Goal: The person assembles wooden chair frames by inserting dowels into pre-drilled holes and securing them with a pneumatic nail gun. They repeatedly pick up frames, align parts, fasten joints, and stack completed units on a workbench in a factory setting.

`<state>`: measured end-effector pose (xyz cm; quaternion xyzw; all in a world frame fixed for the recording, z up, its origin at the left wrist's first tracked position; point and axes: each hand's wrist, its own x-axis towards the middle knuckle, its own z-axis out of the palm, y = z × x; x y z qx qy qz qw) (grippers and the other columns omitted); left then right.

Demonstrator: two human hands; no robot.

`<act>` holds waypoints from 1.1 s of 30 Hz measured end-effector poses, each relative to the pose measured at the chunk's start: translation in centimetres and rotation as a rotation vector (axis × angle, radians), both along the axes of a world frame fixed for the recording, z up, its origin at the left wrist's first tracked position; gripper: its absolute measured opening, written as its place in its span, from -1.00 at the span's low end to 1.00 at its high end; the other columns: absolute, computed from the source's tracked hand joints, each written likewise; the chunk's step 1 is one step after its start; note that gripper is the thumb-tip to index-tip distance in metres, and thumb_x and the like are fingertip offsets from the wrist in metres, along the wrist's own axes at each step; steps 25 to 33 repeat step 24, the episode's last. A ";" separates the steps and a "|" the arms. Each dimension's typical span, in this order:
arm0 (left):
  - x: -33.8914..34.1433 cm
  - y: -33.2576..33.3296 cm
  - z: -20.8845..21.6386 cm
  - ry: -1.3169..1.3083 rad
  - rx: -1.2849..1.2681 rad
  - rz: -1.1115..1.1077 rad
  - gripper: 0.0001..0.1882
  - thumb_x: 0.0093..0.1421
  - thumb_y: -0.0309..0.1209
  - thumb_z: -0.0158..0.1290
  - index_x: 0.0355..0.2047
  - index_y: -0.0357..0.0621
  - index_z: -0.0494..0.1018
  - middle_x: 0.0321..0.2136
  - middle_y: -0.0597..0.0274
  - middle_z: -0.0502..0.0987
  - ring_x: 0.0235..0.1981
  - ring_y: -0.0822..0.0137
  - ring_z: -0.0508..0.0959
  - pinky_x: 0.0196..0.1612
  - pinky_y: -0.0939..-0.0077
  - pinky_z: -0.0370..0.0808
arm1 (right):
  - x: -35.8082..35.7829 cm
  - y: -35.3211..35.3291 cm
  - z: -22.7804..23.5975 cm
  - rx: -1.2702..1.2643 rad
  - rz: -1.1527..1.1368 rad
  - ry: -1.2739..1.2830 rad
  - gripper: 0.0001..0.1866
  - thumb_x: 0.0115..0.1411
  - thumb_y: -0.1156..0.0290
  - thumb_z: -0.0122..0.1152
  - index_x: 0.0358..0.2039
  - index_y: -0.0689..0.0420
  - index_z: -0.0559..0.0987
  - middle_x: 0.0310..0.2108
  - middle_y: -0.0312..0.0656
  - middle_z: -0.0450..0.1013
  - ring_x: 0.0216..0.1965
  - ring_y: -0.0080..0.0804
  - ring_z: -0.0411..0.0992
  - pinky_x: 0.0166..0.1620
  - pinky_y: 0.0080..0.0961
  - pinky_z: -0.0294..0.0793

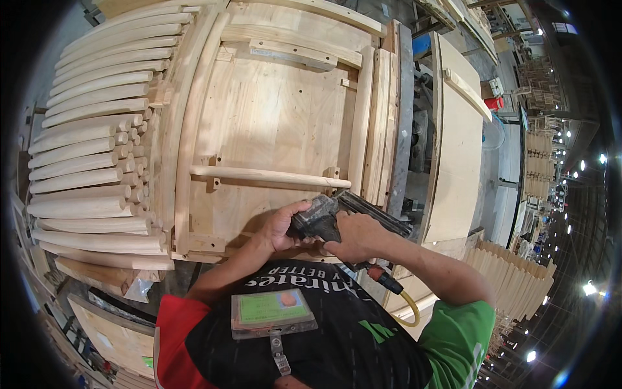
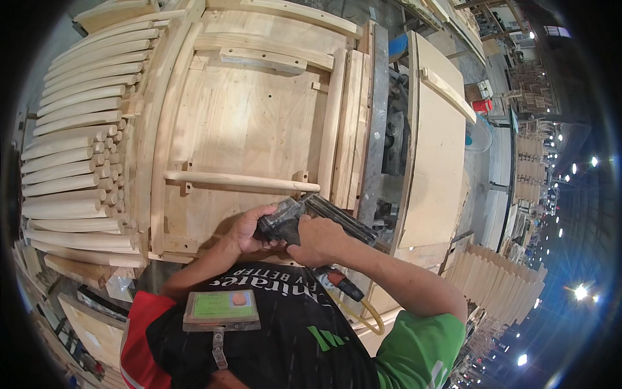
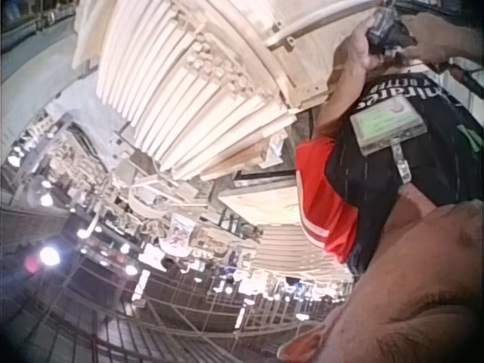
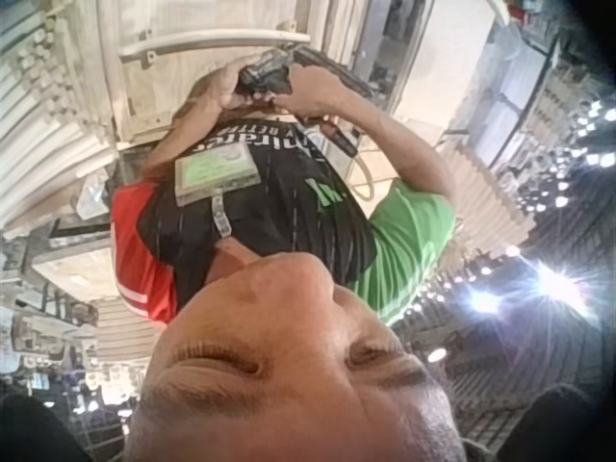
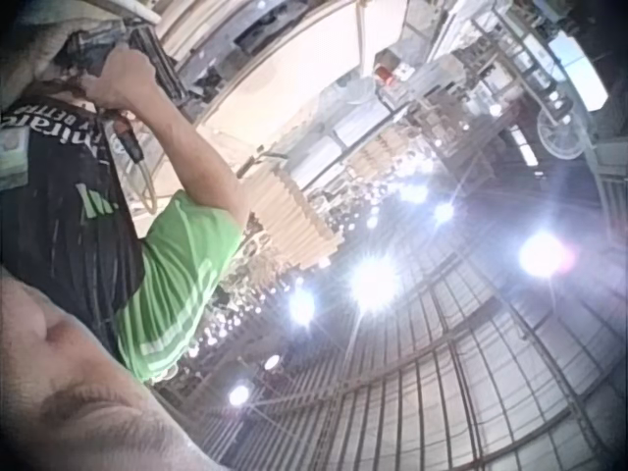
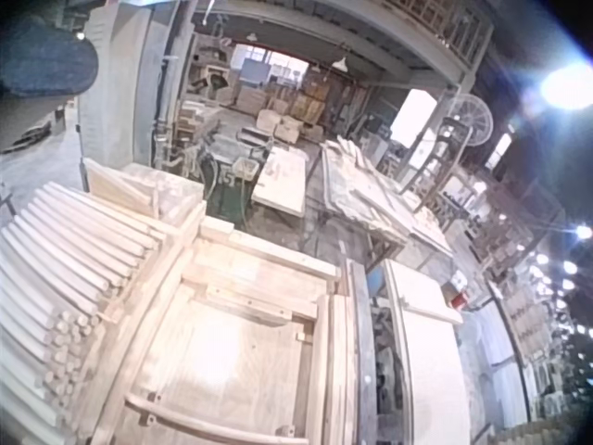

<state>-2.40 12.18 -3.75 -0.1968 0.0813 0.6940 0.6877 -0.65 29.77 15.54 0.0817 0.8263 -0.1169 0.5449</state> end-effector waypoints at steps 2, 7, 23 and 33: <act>0.4 -0.2 0.0 0.035 -0.029 -0.003 -0.58 0.37 -0.08 0.15 0.07 -0.10 0.57 -0.16 0.11 0.70 -0.27 0.17 0.69 -0.36 0.29 0.62 | 0.8 0.3 -0.2 -0.015 0.013 0.019 -0.19 0.24 -0.08 0.29 0.08 0.53 0.44 -0.12 0.30 0.62 -0.03 0.22 0.64 0.06 -0.03 0.64; 0.9 -0.9 1.0 0.124 -0.082 -0.008 -0.52 0.41 -0.14 0.15 0.16 -0.22 0.50 -0.06 0.07 0.68 -0.11 0.20 0.70 -0.07 0.22 0.68 | 1.1 0.2 2.7 -0.006 -0.023 -0.033 -0.20 0.19 0.07 0.39 0.17 0.47 0.32 -0.22 0.24 0.64 -0.13 0.24 0.66 0.00 0.03 0.65; -1.6 -2.1 4.9 0.311 0.033 0.570 -0.33 0.48 -0.25 0.14 0.51 0.01 0.17 0.16 0.31 0.56 0.08 0.40 0.62 0.19 0.33 0.61 | -5.2 1.5 1.9 -0.015 0.592 0.526 -0.02 0.22 -0.09 0.42 0.43 0.27 0.24 -0.24 -0.02 0.67 -0.30 0.09 0.66 -0.05 -0.07 0.57; -1.0 -3.4 4.9 0.309 -0.006 0.612 -0.33 0.48 -0.25 0.14 0.51 0.01 0.17 0.16 0.31 0.56 0.08 0.40 0.62 0.19 0.33 0.61 | -5.9 1.0 1.5 -0.029 0.710 0.498 0.00 0.20 -0.10 0.43 0.44 0.25 0.24 -0.19 -0.03 0.67 -0.27 0.04 0.67 -0.05 -0.07 0.58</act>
